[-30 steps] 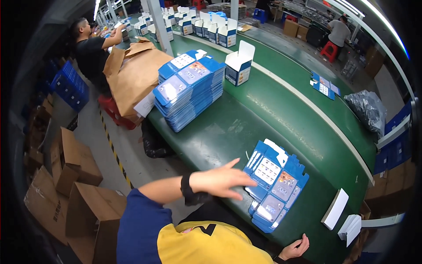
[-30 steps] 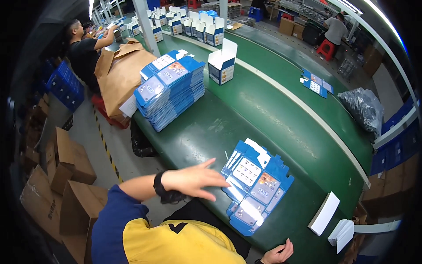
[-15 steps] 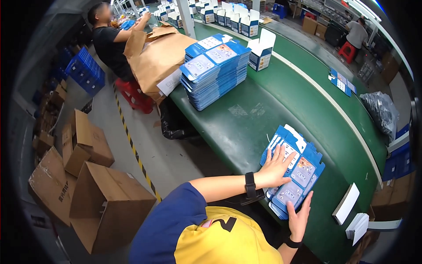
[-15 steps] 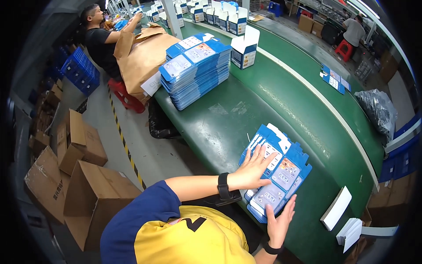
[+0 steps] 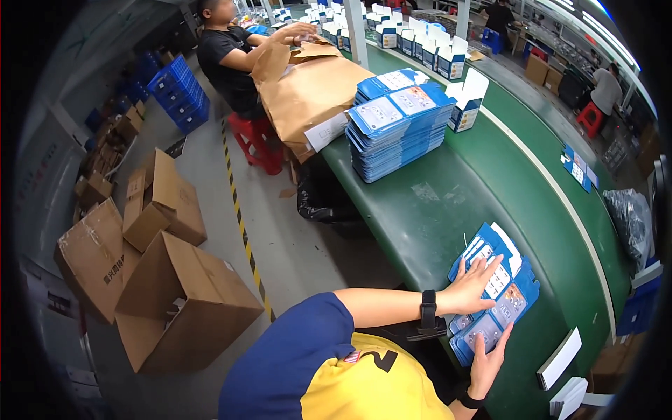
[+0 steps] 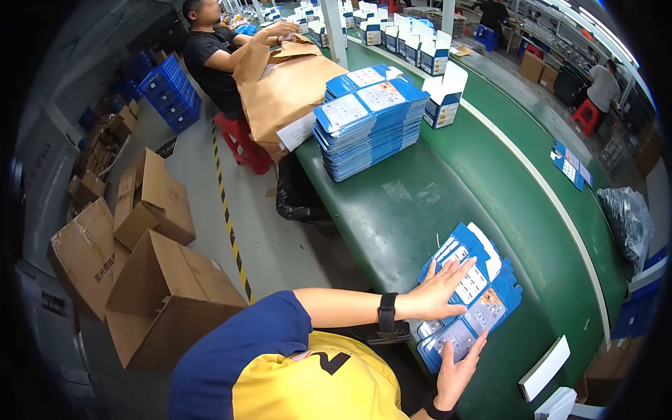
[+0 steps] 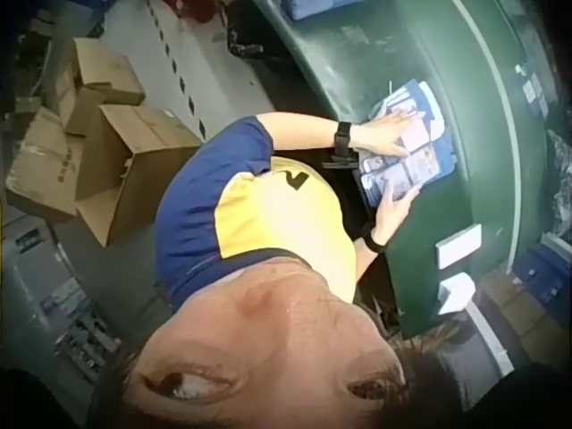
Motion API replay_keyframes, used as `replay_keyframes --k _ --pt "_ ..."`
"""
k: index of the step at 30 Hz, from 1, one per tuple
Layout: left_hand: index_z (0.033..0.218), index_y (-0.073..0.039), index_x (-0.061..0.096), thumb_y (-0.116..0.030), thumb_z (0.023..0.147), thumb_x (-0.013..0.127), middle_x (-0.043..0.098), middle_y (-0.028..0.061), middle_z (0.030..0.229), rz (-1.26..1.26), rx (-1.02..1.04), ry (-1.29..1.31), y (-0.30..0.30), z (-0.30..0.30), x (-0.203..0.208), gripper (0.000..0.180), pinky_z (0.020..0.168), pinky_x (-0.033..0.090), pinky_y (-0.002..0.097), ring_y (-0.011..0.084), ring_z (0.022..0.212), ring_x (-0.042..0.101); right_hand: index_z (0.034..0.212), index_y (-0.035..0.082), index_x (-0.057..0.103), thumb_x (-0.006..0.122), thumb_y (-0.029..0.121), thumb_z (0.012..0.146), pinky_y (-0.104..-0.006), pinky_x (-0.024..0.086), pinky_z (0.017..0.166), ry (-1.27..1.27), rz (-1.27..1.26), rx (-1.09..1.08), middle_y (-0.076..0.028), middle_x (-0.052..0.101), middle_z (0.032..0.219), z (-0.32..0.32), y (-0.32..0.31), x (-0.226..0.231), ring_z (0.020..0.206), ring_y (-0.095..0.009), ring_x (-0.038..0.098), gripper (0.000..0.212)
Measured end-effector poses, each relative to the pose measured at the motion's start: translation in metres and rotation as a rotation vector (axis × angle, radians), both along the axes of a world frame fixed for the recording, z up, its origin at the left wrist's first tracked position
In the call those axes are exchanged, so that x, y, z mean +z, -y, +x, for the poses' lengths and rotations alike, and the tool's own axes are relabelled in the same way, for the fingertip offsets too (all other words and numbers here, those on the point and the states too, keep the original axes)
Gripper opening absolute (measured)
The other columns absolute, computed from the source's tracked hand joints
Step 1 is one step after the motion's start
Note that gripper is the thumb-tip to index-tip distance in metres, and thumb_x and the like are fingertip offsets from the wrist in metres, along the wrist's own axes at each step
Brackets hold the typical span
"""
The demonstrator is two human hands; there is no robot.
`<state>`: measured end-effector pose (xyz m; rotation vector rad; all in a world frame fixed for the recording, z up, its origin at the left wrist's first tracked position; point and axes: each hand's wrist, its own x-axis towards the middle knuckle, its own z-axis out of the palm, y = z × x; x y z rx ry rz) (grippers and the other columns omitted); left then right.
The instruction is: The person folds a blue cardboard box by hand, inserts a white paper manual and a brown cardboard divider, and then places the assembled box onto the table. This process is repeated with additional boxes and components.
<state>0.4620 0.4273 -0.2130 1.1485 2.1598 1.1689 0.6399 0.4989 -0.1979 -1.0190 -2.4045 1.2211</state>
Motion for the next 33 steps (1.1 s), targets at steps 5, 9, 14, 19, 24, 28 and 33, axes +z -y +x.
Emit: replay_keyframes --k 5,9,14,19,24,28,33 --pt "0.146 -0.009 0.002 -0.031 0.074 0.069 0.047 0.0267 0.129 -0.089 -0.084 0.136 0.009 -0.025 0.035 0.101 0.104 0.012 0.0602 0.0386 0.126 0.041 0.145 0.005 0.021 0.062 0.009 0.083 -0.0346 0.028 0.105 -0.131 -0.142 -0.012 -0.025 0.035 0.141 0.003 -0.004 0.001 0.129 -0.031 0.038 0.074" --pt "0.146 -0.009 0.004 -0.033 0.074 0.07 0.048 0.0271 0.128 0.07 0.028 0.262 0.0 -0.031 0.004 0.101 0.107 0.014 0.0519 0.036 0.125 0.042 0.143 0.002 0.025 0.054 -0.002 0.086 -0.0313 0.033 0.102 -0.503 -0.216 -0.165 -0.019 0.035 0.141 -0.003 0.003 0.008 0.121 -0.022 0.044 0.064" --pt "0.146 -0.008 0.005 -0.035 0.072 0.07 0.053 0.0189 0.119 0.16 0.122 0.365 0.004 -0.022 -0.002 0.102 0.107 0.013 0.0454 0.0331 0.117 0.047 0.14 -0.002 0.028 0.056 -0.004 0.084 -0.0306 0.04 0.096 -0.783 -0.771 -0.23 -0.018 0.047 0.131 -0.003 0.009 0.017 0.113 -0.022 0.052 0.062" --pt "0.146 -0.01 0.014 -0.025 0.077 0.071 0.053 0.0148 0.119 0.47 0.219 0.37 0.014 -0.007 0.005 0.091 0.103 0.031 0.0397 0.0271 0.119 0.045 0.126 -0.007 0.041 0.057 0.005 0.089 -0.0304 0.044 0.09 -0.702 -0.677 -0.145 -0.013 0.059 0.113 0.002 0.029 0.011 0.099 -0.018 0.058 0.042" --pt "0.139 -0.004 0.031 -0.02 0.083 0.068 0.05 0.0106 0.124 0.484 0.08 0.384 0.04 0.001 0.043 0.07 0.097 0.04 0.0344 0.0197 0.115 0.049 0.118 -0.005 0.048 0.058 0.009 0.09 -0.031 0.044 0.087 -0.88 -0.501 -0.208 -0.011 0.06 0.107 0.012 0.042 0.001 0.092 -0.017 0.058 0.033" --pt "0.12 -0.002 0.045 -0.001 0.083 0.065 0.054 0.0053 0.114 0.84 -0.075 1.036 0.049 0.004 0.058 0.042 0.087 0.047 0.025 0.0097 0.104 0.054 0.098 -0.004 0.061 0.061 0.011 0.088 -0.0271 0.044 0.078 -0.769 -0.416 -0.085 -0.008 0.064 0.093 0.007 0.059 0.003 0.081 -0.012 0.057 0.018" --pt "0.132 -0.005 0.034 -0.003 0.08 0.069 0.047 0.0081 0.121 0.824 -0.019 0.996 0.046 0.003 0.064 0.063 0.084 0.048 0.0258 0.0134 0.1 0.055 0.09 -0.007 0.062 0.059 0.015 0.091 -0.0265 0.052 0.061 -0.575 -0.329 -0.06 -0.009 0.064 0.081 0.004 0.057 0.001 0.071 -0.013 0.06 0.022"
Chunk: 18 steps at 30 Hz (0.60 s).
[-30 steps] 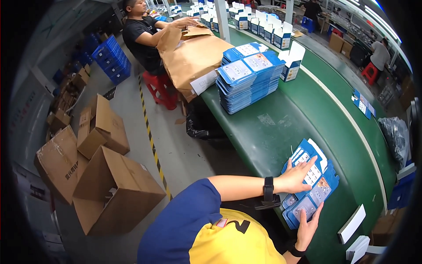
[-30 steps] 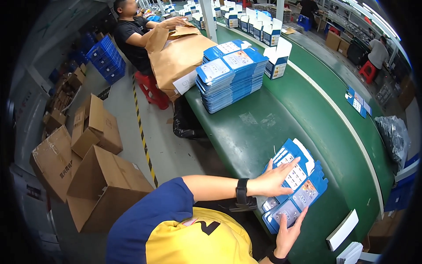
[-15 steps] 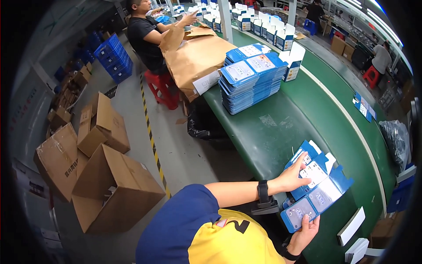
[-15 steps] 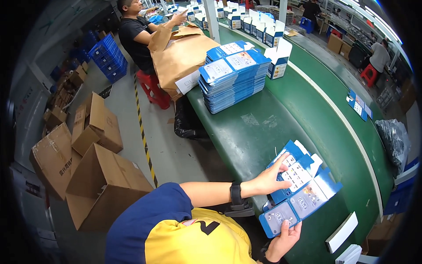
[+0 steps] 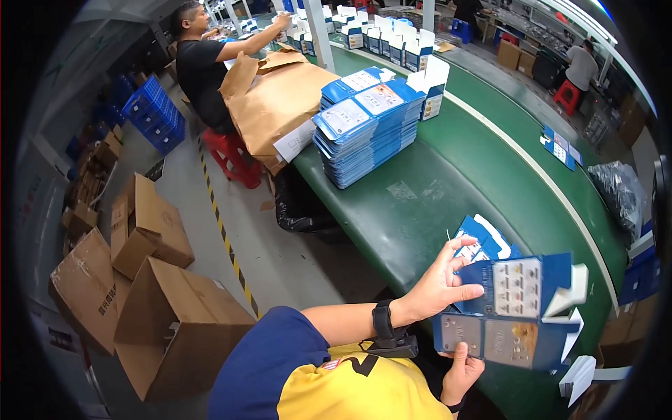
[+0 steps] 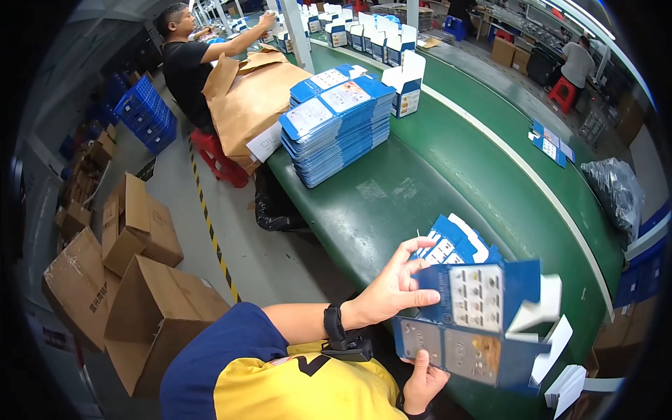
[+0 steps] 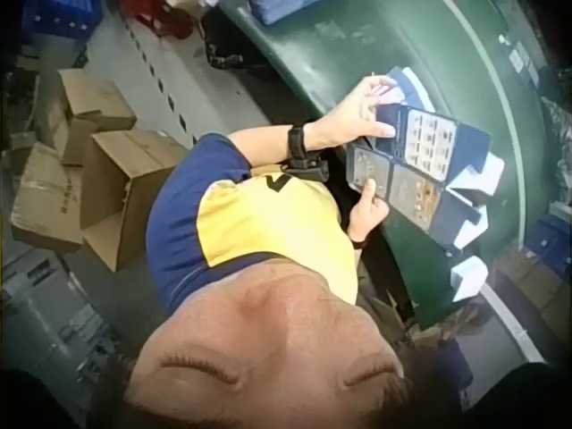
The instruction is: The person folds a blue cardboard box by hand, inserts a white paper manual and a brown cardboard divider, and then places the assembled box onto the table. This process is repeated with additional boxes and components.
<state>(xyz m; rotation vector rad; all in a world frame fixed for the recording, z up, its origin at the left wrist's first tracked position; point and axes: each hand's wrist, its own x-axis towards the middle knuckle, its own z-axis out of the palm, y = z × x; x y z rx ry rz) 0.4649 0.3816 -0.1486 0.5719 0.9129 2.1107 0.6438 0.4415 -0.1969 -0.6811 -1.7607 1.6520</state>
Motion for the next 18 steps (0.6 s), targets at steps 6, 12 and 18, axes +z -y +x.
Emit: replay_keyframes --k 6,12,18 --pt "0.111 0.003 0.058 -0.014 0.08 0.071 0.06 0.0026 0.093 -0.2 -0.524 -0.305 0.012 0.004 -0.006 0.038 0.078 0.046 0.0247 0.0073 0.085 0.056 0.1 -0.007 0.058 0.056 0.012 0.092 -0.0286 0.055 0.061 -0.064 0.102 0.019 -0.01 0.063 0.089 -0.007 -0.004 0.013 0.072 -0.015 0.061 0.021" --pt "0.075 0.003 0.067 -0.013 0.086 0.065 0.06 0.0088 0.06 -0.283 0.951 -0.981 0.029 -0.04 0.014 0.02 0.048 0.04 0.03 0.015 0.05 0.049 0.105 -0.006 0.059 0.053 0.009 0.093 -0.0241 0.05 0.065 0.136 0.105 -0.277 -0.01 0.064 0.08 0.021 -0.021 0.021 0.068 -0.012 0.061 0.02" --pt "0.064 0.006 0.058 -0.017 0.089 0.06 0.056 0.0231 0.06 -0.512 1.78 -1.364 0.092 -0.149 0.077 0.033 0.048 0.038 0.0409 0.0386 0.049 0.049 0.09 0.001 0.069 0.056 0.012 0.089 -0.0346 0.052 0.067 0.164 0.163 -0.863 -0.014 0.066 0.083 0.086 -0.063 -0.01 0.07 -0.03 0.063 0.017"
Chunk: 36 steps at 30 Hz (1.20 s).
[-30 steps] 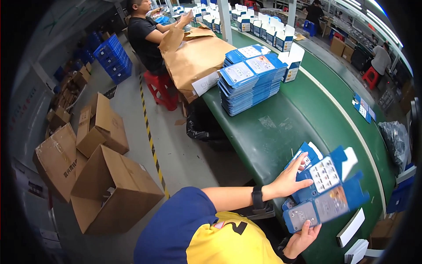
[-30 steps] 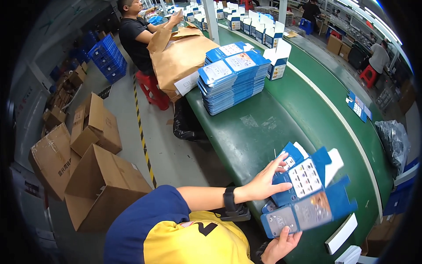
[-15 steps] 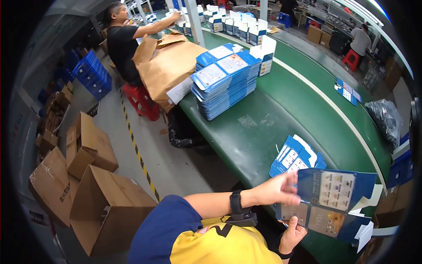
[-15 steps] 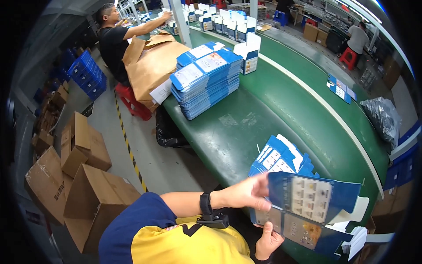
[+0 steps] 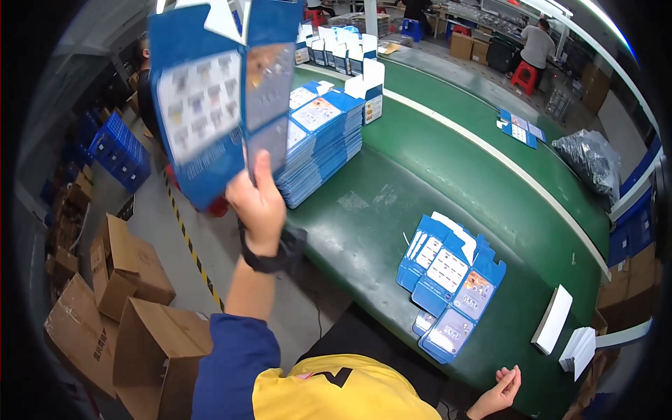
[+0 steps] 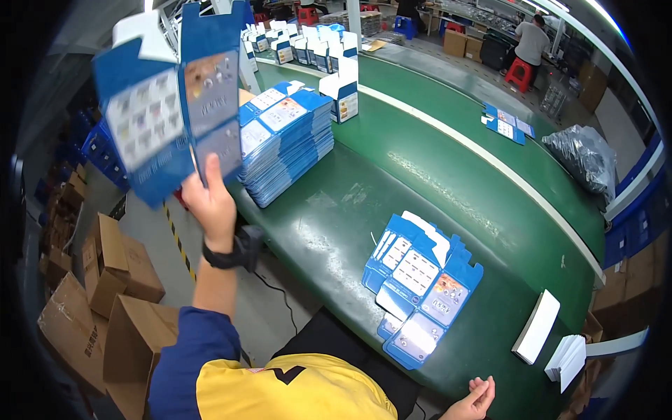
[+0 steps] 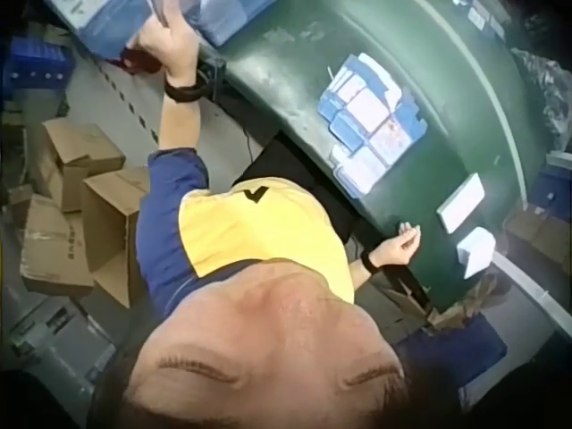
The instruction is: The person folds a blue cardboard box by hand, inserts a white paper manual and a brown cardboard divider, and then places the assembled box onto the table. This process is repeated with additional boxes and components.
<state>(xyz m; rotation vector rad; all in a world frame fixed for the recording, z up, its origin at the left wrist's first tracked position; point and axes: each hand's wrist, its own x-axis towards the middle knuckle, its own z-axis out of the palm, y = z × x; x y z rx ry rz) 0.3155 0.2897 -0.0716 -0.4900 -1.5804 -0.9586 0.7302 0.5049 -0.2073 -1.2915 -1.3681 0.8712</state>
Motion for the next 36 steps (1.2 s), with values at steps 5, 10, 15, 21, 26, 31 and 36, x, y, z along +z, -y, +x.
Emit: replay_keyframes --k 5,10,15,21,26,31,36 --pt "0.086 -0.001 0.062 -0.018 0.083 0.062 0.062 0.0192 0.074 -0.462 0.052 0.208 -0.017 -0.071 0.008 0.018 0.06 0.048 0.0423 0.0364 0.067 0.061 0.108 -0.001 0.062 0.051 0.011 0.094 -0.0261 0.051 0.071 0.525 0.353 -0.022 -0.009 0.066 0.095 0.02 -0.024 -0.059 0.08 -0.017 0.063 0.022" --pt "0.087 -0.004 0.059 -0.016 0.08 0.059 0.063 0.016 0.078 -0.527 0.051 0.188 -0.094 -0.111 0.025 0.014 0.062 0.051 0.0445 0.0352 0.072 0.063 0.107 -0.002 0.062 0.052 0.008 0.092 -0.027 0.051 0.071 0.448 0.304 -0.016 -0.011 0.066 0.096 0.026 -0.025 -0.063 0.079 -0.018 0.064 0.02" --pt "0.084 -0.004 0.062 -0.007 0.074 0.057 0.065 0.014 0.083 -0.739 0.209 0.25 -0.128 -0.128 0.049 0.012 0.064 0.053 0.0405 0.0327 0.074 0.066 0.106 -0.002 0.063 0.053 0.007 0.091 -0.0274 0.051 0.07 0.431 0.314 -0.015 -0.012 0.066 0.096 0.02 -0.021 -0.064 0.079 -0.019 0.064 0.02" --pt "0.08 -0.003 0.068 -0.007 0.07 0.06 0.067 0.0167 0.081 -0.977 0.246 0.409 -0.145 -0.143 0.075 0.014 0.068 0.053 0.0395 0.0324 0.078 0.066 0.104 -0.002 0.064 0.055 0.003 0.089 -0.027 0.051 0.071 0.442 0.34 -0.042 -0.012 0.066 0.097 0.021 -0.019 -0.063 0.078 -0.018 0.064 0.018" --pt "0.086 -0.007 0.07 -0.01 0.078 0.056 0.068 0.0137 0.081 -1.014 0.313 0.366 -0.15 -0.163 0.067 0.017 0.063 0.054 0.0384 0.0277 0.079 0.068 0.088 -0.001 0.069 0.061 0.012 0.087 -0.0328 0.053 0.064 0.528 0.507 -0.084 -0.013 0.068 0.08 -0.001 -0.008 -0.024 0.068 -0.026 0.065 0.015" --pt "0.088 -0.007 0.07 -0.011 0.08 0.055 0.068 0.0133 0.083 -1.036 0.348 0.414 -0.151 -0.174 0.058 0.017 0.065 0.054 0.0372 0.0275 0.079 0.068 0.087 0.0 0.069 0.061 0.013 0.087 -0.0333 0.053 0.065 0.526 0.498 -0.089 -0.013 0.068 0.08 -0.001 -0.008 -0.023 0.07 -0.027 0.064 0.015" --pt "0.087 -0.006 0.07 -0.011 0.08 0.055 0.069 0.0136 0.085 -0.99 0.321 0.468 -0.144 -0.183 0.057 0.017 0.067 0.054 0.0367 0.0277 0.079 0.068 0.088 0.0 0.069 0.061 0.013 0.087 -0.0335 0.052 0.066 0.536 0.473 -0.1 -0.014 0.068 0.081 -0.003 -0.007 -0.021 0.071 -0.028 0.064 0.015"
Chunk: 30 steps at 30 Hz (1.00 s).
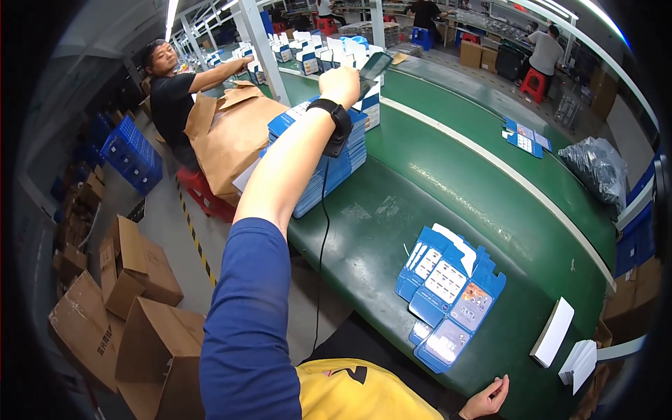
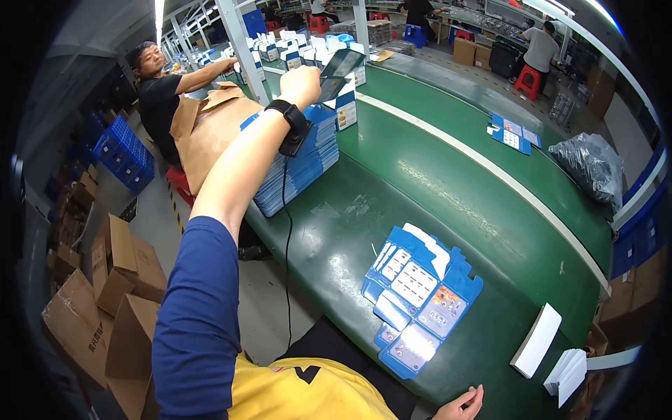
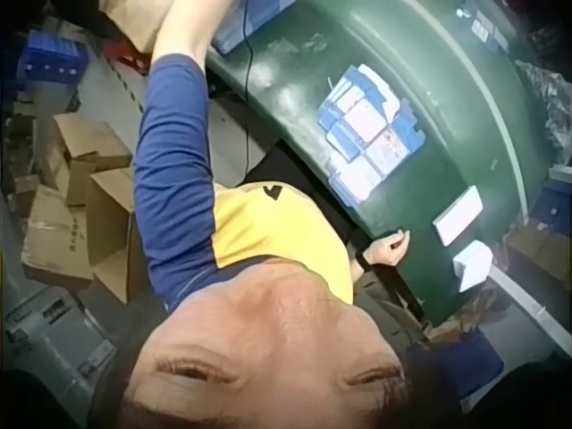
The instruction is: The person folds a blue cardboard box by hand, inserts a white paper manual and a brown cardboard divider, and then places the assembled box onto the table. This process is repeated with additional boxes and components.
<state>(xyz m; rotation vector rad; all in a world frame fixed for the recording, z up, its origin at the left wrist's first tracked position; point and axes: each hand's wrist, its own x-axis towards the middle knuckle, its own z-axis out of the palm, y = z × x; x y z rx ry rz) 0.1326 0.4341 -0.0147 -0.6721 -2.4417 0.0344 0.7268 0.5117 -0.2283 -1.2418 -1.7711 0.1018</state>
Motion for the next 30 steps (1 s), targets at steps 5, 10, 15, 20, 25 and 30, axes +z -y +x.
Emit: replay_keyframes --k 5,10,15,20,25,30 --pt "0.087 -0.005 0.069 -0.011 0.079 0.055 0.069 0.014 0.086 0.069 -0.032 0.006 0.004 -0.002 0.003 0.017 0.07 0.054 0.0377 0.0289 0.081 0.068 0.088 0.0 0.069 0.061 0.012 0.087 -0.0338 0.052 0.067 -0.021 -0.018 0.008 -0.014 0.068 0.081 0.0 -0.001 -0.001 0.071 -0.028 0.065 0.015" --pt "0.083 -0.006 0.07 -0.012 0.078 0.057 0.069 0.0144 0.085 0.03 0.005 -0.009 0.007 -0.003 -0.001 0.015 0.068 0.054 0.0375 0.0282 0.081 0.068 0.088 -0.001 0.069 0.061 0.011 0.087 -0.0332 0.052 0.066 -0.013 0.006 0.022 -0.013 0.068 0.08 -0.001 -0.002 -0.001 0.07 -0.027 0.064 0.015" --pt "0.085 -0.011 0.071 -0.015 0.079 0.056 0.069 0.0118 0.092 0.019 0.044 0.031 -0.001 0.003 0.004 0.016 0.072 0.051 0.0403 0.0261 0.083 0.068 0.088 -0.001 0.069 0.061 0.012 0.087 -0.0325 0.052 0.063 -0.005 0.055 0.019 -0.013 0.068 0.079 0.002 0.001 0.003 0.068 -0.025 0.064 0.015" --pt "0.087 -0.013 0.071 -0.015 0.08 0.056 0.069 0.0073 0.087 0.029 0.041 0.005 0.006 0.004 0.005 0.017 0.074 0.044 0.0395 0.0247 0.084 0.067 0.089 -0.001 0.069 0.061 0.014 0.088 -0.0315 0.052 0.061 0.016 0.081 0.038 -0.012 0.068 0.078 0.001 0.0 0.0 0.065 -0.024 0.064 0.016" --pt "0.087 -0.007 0.067 -0.01 0.073 0.058 0.067 0.0109 0.083 0.054 -0.02 -0.146 0.011 0.008 0.012 0.017 0.072 0.049 0.0393 0.0288 0.08 0.066 0.089 0.0 0.069 0.061 0.015 0.088 -0.0319 0.052 0.064 -0.002 0.05 0.027 -0.012 0.068 0.078 -0.004 0.001 0.002 0.068 -0.025 0.064 0.016" --pt "0.08 -0.006 0.061 -0.009 0.073 0.057 0.064 0.0136 0.077 0.288 -0.23 -0.216 0.023 0.038 0.033 0.008 0.067 0.048 0.0424 0.0305 0.078 0.064 0.09 0.0 0.069 0.061 0.015 0.088 -0.0319 0.052 0.066 0.001 0.012 0.07 -0.014 0.068 0.079 -0.004 -0.003 -0.001 0.069 -0.025 0.064 0.017"
